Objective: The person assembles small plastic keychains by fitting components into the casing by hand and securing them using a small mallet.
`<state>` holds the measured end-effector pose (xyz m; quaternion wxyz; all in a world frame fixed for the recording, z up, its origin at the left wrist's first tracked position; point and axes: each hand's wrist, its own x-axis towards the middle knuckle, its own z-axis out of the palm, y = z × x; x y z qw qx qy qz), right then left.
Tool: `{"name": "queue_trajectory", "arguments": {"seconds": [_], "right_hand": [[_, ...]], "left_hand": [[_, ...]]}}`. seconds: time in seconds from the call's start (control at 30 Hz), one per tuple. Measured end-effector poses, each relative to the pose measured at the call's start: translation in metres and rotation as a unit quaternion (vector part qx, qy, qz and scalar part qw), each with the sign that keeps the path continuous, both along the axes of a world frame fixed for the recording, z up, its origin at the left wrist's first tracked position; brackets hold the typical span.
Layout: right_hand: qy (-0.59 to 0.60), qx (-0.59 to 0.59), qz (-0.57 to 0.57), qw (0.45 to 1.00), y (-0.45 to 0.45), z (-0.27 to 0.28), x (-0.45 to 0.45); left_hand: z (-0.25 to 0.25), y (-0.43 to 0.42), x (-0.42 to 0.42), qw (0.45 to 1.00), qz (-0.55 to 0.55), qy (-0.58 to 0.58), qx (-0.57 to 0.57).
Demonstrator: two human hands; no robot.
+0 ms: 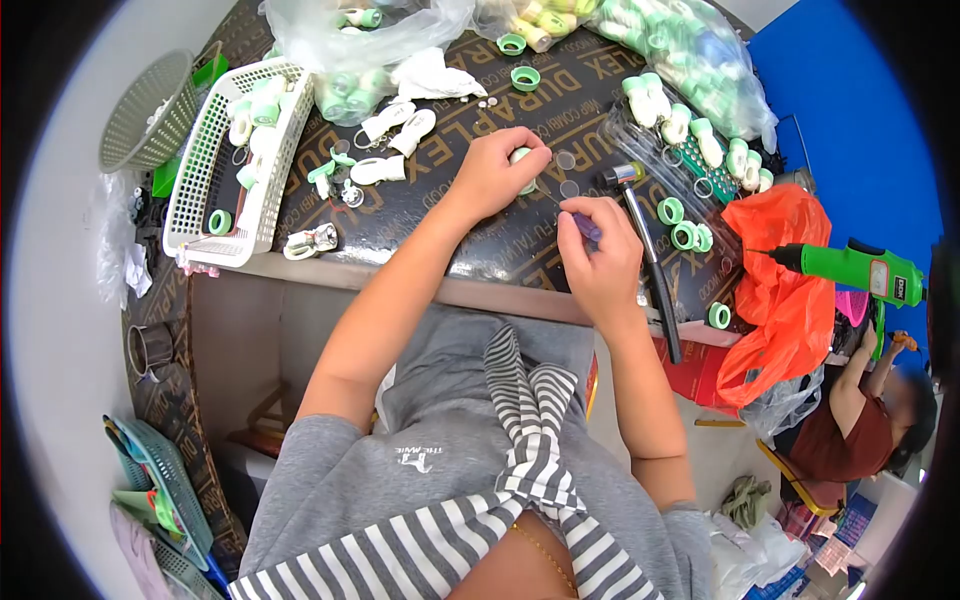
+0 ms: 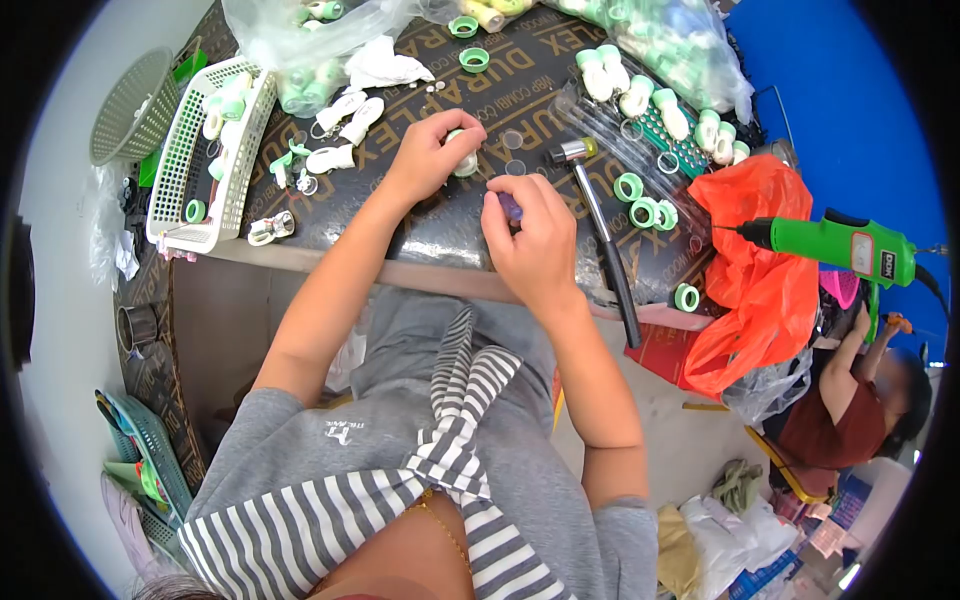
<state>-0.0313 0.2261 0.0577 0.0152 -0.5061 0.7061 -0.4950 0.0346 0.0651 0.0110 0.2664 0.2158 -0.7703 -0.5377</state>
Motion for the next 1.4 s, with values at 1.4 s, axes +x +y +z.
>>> {"name": "queue_trajectory", "arguments": {"seconds": [1.4], "right_hand": [[-0.04, 0.181, 0.103, 0.977, -0.026, 0.054, -0.053]], "left_hand": [[0.014, 0.032, -0.002, 0.979, 0.026, 0.095, -0.177]]}}
